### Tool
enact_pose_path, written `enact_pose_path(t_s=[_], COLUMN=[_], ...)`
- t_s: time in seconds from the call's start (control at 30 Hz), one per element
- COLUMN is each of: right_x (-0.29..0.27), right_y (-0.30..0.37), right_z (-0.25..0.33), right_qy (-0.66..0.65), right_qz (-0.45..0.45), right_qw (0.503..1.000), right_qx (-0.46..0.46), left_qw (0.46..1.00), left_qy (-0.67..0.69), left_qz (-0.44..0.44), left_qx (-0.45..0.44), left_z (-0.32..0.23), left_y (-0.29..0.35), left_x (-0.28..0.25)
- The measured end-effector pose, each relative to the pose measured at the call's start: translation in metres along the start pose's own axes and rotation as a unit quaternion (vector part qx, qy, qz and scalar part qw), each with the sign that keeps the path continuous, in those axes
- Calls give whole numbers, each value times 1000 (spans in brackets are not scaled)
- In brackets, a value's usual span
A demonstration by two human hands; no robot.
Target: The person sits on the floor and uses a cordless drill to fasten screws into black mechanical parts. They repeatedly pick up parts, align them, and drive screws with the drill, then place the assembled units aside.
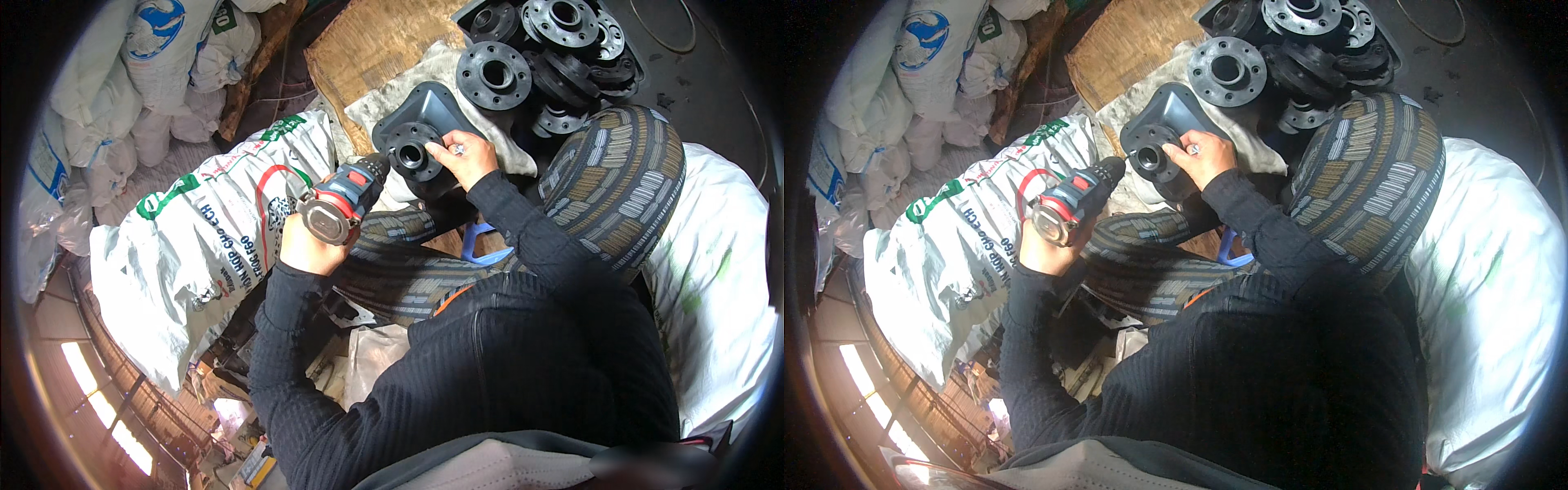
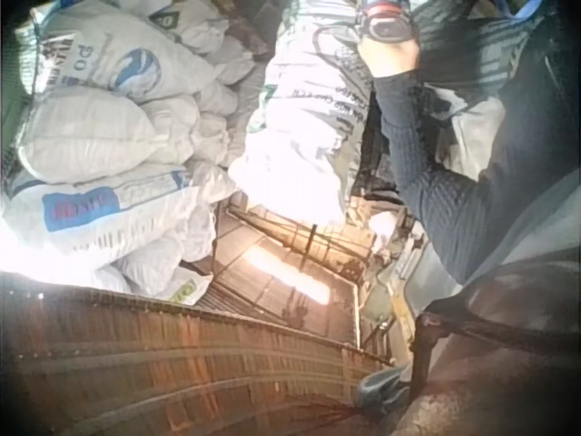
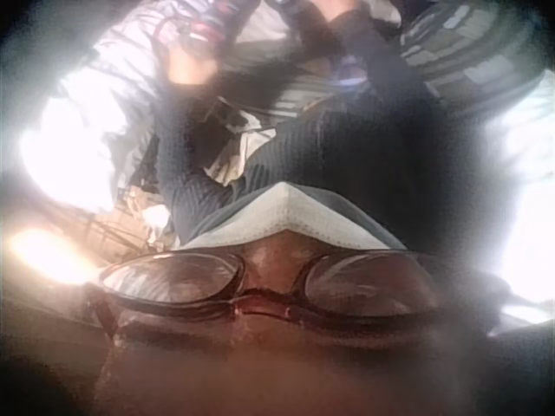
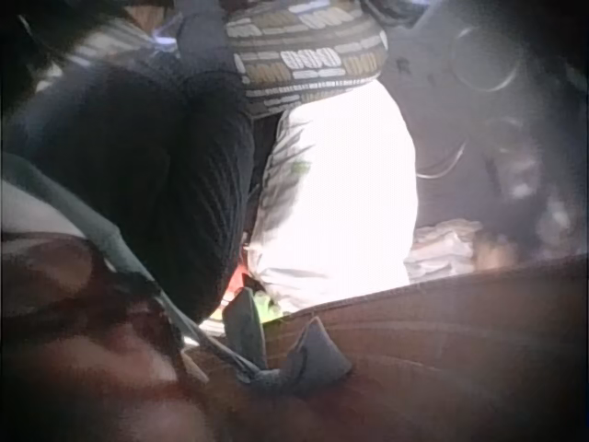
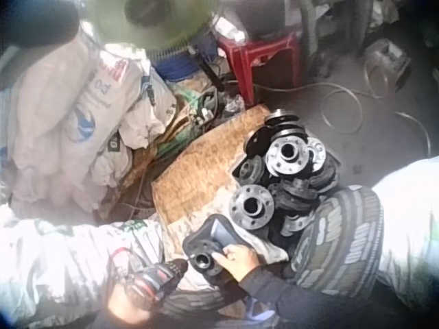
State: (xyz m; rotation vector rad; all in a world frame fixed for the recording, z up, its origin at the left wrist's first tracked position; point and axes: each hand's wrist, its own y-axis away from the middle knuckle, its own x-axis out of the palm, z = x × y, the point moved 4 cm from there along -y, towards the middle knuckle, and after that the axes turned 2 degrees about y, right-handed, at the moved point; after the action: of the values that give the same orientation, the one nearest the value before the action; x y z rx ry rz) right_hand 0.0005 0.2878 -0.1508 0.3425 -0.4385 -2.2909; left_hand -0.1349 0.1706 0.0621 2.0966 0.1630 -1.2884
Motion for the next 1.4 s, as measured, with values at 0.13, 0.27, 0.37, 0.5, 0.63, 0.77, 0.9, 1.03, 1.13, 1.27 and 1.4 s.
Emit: enact_pose_path(t_s=[0.13, 0.27, 0.37, 0.5, 0.63, 0.77, 0.9, 1.03, 1.13, 1.27, 1.4], right_x=[-1, -3, -3, -2, -7, -6, -4, -3, -5, -11, -20], right_y=[0, -2, -4, -4, -3, -2, -6, -8, -5, -11, 20], right_z=[3, 5, 6, 5, 12, 8, 5, 2, 2, -18, 16], right_qy=[6, -2, 7, 10, 28, 15, 18, 14, 68, -371, -633], right_qz=[13, 20, 39, 48, 55, 69, 75, 78, 76, 141, 290], right_qw=[1000, 1000, 999, 999, 998, 997, 997, 997, 995, 914, 691], right_qx=[2, -9, 6, 4, 4, 14, 0, 1, 18, 83, 193], left_qw=[998, 994, 994, 991, 995, 995, 995, 989, 989, 980, 983], left_qy=[31, 59, 17, 74, 43, 42, 74, 127, 103, 170, 178], left_qz=[52, 83, 112, 112, 85, 92, 49, 56, -25, -101, -40], left_qx=[-22, -32, -7, -4, 10, 18, 50, -54, -107, 7, -15], left_z=[14, 14, 24, 24, 30, 36, 29, 45, 26, -1, -26], left_y=[-8, -19, -23, -24, -20, -22, -23, -11, 9, 42, 75], left_x=[-7, -11, -13, -13, -1, 6, 7, 15, 10, 3, 22])
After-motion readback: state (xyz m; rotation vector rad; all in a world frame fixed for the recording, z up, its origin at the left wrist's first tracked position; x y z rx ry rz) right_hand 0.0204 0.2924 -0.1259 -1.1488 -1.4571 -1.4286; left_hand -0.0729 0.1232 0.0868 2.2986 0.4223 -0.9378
